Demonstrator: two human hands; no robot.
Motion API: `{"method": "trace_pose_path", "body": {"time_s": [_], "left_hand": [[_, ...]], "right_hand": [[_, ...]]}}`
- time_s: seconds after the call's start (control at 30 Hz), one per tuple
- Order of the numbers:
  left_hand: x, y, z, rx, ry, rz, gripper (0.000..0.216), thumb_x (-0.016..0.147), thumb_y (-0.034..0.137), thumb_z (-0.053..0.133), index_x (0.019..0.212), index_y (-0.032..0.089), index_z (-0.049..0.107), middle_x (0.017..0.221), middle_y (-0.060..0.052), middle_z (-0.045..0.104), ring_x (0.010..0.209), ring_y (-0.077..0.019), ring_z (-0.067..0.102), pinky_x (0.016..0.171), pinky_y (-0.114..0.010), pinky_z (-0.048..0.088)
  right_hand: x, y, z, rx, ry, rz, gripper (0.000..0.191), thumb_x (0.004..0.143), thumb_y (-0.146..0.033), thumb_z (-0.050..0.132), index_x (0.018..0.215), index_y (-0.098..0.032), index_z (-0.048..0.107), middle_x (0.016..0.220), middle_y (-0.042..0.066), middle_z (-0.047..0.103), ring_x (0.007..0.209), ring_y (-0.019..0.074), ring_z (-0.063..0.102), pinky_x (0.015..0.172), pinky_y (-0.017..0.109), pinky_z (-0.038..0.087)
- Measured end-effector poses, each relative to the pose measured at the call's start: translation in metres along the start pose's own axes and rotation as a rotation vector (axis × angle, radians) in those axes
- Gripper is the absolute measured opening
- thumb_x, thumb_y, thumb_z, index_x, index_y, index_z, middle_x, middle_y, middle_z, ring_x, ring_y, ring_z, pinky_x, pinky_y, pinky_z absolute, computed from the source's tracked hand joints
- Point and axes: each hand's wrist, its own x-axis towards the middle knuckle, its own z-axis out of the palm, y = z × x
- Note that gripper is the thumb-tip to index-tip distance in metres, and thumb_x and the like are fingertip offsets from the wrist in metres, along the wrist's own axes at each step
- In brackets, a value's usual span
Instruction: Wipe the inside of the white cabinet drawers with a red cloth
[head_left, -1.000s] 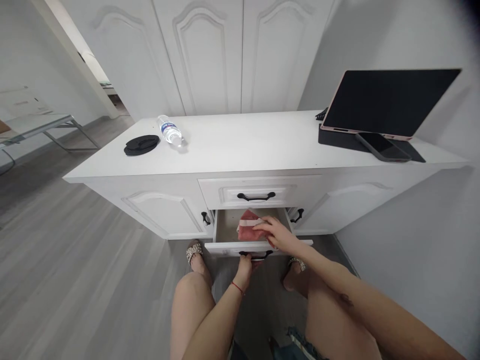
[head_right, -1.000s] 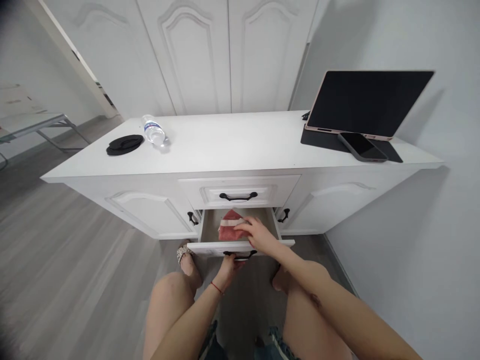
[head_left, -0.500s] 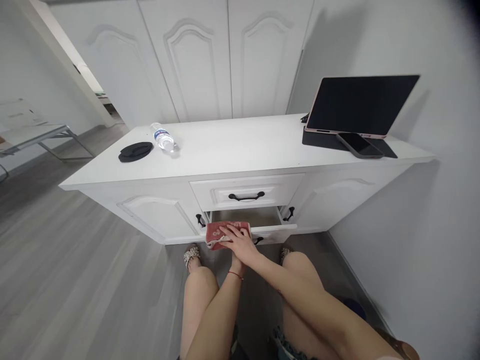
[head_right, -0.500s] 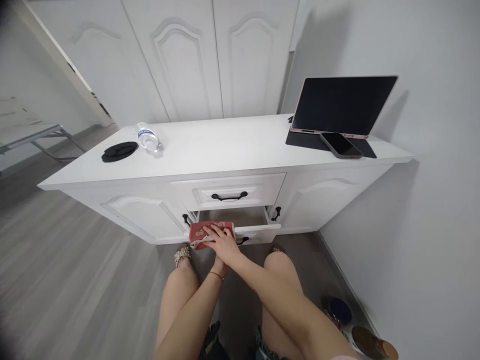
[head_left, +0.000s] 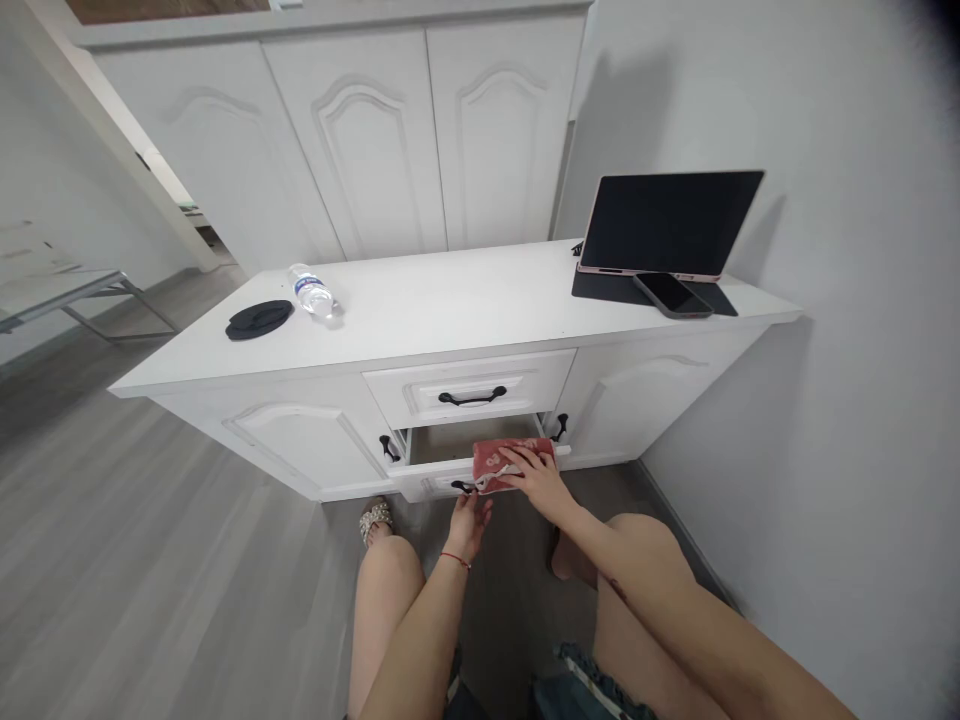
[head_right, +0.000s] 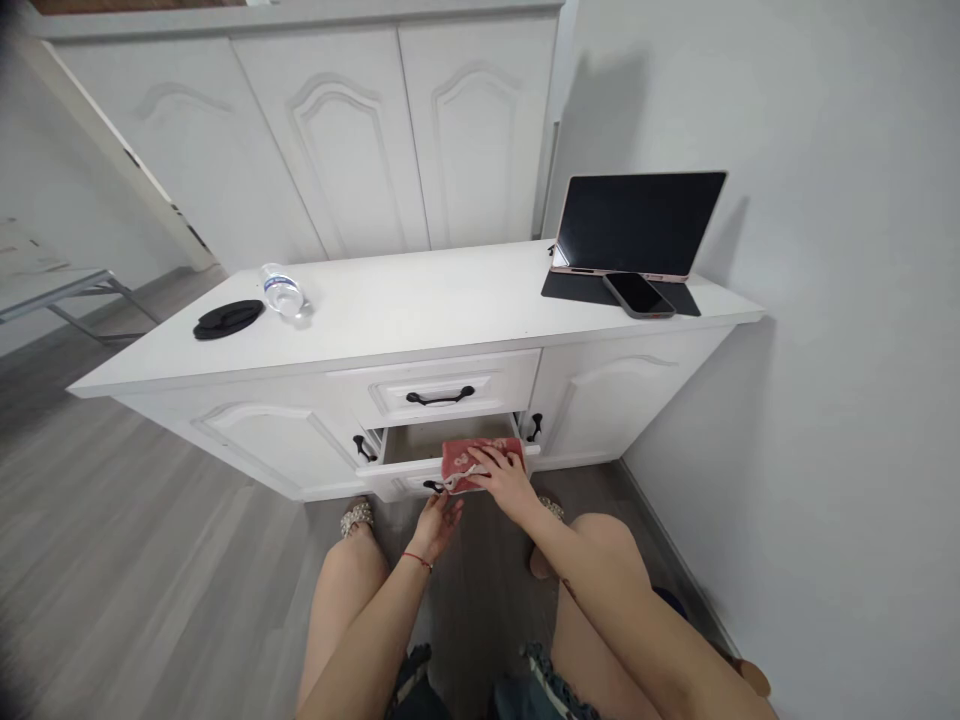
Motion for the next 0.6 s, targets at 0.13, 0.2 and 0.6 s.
{"method": "trace_pose_path", "body": {"time_s": [0.13, 0.2, 0.6], "left_hand": [[-0.003, 0.001, 0.002, -0.018, 0.009, 0.003, 0.012, 0.087, 0.019, 0.059, 0.084, 0.023, 0.048, 0.088, 0.001, 0.058, 0.071, -0.0098, 0.064, 0.07, -0.023, 0.048], [-0.004, 0.0, 0.004, -0.018, 0.02, 0.005, 0.014, 0.086, 0.019, 0.061, 0.084, 0.023, 0.048, 0.087, 0.002, 0.057, 0.072, -0.0103, 0.064, 0.072, -0.024, 0.048], [-0.009, -0.001, 0.008, -0.095, 0.041, -0.013, 0.017, 0.083, 0.008, 0.057, 0.087, 0.022, 0.049, 0.088, 0.0, 0.062, 0.074, -0.0131, 0.067, 0.074, -0.027, 0.048]], "right_hand": [[-0.022, 0.01, -0.001, 0.017, 0.06, 0.162, 0.037, 0.088, -0.01, 0.054, 0.112, -0.034, 0.07, 0.148, 0.005, 0.049, 0.13, 0.03, 0.04, 0.095, 0.051, 0.037], [-0.033, 0.014, 0.004, 0.04, 0.144, 0.268, 0.041, 0.086, -0.007, 0.05, 0.109, -0.032, 0.072, 0.143, 0.006, 0.053, 0.128, 0.0297, 0.04, 0.097, 0.051, 0.038], [-0.036, -0.008, 0.07, 0.379, 0.533, 0.847, 0.042, 0.077, -0.009, 0.039, 0.108, -0.016, 0.065, 0.125, 0.016, 0.048, 0.121, 0.0286, 0.047, 0.102, 0.047, 0.041]]}}
